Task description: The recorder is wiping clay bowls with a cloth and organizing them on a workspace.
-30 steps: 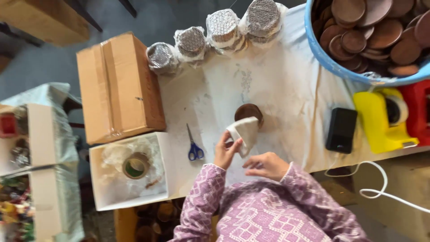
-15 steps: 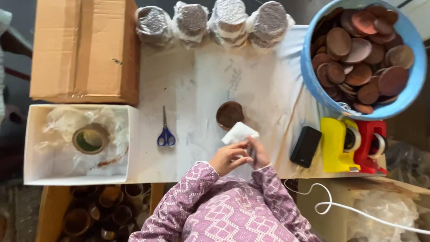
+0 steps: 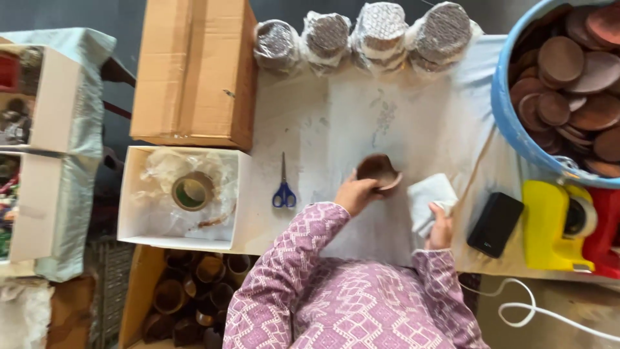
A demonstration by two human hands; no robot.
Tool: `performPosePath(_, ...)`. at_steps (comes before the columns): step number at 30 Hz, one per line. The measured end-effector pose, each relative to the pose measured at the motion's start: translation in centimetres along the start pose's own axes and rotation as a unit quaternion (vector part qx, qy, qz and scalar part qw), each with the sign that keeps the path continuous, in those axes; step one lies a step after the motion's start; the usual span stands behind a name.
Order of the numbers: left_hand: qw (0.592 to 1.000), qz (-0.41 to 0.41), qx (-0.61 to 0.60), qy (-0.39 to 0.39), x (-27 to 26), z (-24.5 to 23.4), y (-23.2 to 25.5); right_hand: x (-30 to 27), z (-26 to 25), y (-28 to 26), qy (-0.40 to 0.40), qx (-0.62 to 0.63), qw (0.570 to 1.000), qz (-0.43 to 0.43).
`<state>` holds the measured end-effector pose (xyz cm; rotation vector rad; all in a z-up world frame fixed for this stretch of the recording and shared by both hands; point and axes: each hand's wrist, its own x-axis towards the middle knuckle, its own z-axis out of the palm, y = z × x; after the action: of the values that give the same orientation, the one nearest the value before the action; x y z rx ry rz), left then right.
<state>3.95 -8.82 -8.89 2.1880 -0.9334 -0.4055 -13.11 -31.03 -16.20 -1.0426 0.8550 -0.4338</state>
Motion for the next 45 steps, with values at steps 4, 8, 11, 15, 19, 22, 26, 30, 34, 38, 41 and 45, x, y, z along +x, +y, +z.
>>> performPosePath(4, 0.974, -0.034, -0.22, -0.044, 0.2, 1.1, -0.2, -3.1, 4.7, -5.2, -0.04, -0.083, 0.981, -0.17)
performPosePath(8, 0.833, -0.089, -0.543, -0.063, 0.2, 7.1, -4.9, -5.8, 10.3, -9.3, -0.133, -0.314, 0.904, -0.26)
performPosePath(11, 0.808, -0.113, -0.578, -0.025, -0.6, 7.4, -5.2, -5.4, 11.7, -10.4, -0.224, -0.426, 0.797, -0.364)
performPosePath(15, 0.923, -0.109, -0.36, 0.083, -3.4, 3.2, 0.6, -4.1, 12.1, -10.4, -0.244, -0.451, 0.78, -0.358)
performPosePath(19, 0.968, -0.028, -0.199, 0.152, -3.0, 2.3, 5.1, -3.2, 11.8, -9.6, -0.2, -0.416, 0.826, -0.323)
performPosePath(22, 0.982, 0.053, -0.056, 0.175, -1.6, 5.3, 4.6, -2.9, 11.7, -9.3, -0.162, -0.392, 0.862, -0.277)
performPosePath(26, 0.973, 0.023, -0.021, 0.228, 1.0, 7.6, 1.1, -3.2, 12.7, -9.3, -0.18, -0.443, 0.805, -0.35)
performPosePath(30, 0.981, -0.035, -0.03, 0.19, 2.6, 10.0, -6.1, -5.1, 14.4, -8.1, -0.225, -0.503, 0.71, -0.439)
performPosePath(34, 0.988, -0.017, -0.046, 0.148, 2.1, 4.7, -3.4, -5.7, 16.2, -8.6, -0.247, -0.587, 0.608, -0.474)
performPosePath(38, 0.976, 0.024, -0.045, 0.214, 2.0, 5.9, -4.5, -2.3, 17.3, -8.0, -0.2, -0.554, 0.694, -0.415)
performPosePath(41, 0.974, 0.014, -0.043, 0.22, 1.4, 5.0, -3.2, 3.1, 16.2, -5.6, -0.153, -0.499, 0.825, -0.214)
performPosePath(45, 0.98, 0.002, -0.068, 0.187, 1.3, 2.6, -2.7, 2.3, 16.4, -6.0, -0.143, -0.472, 0.857, -0.148)
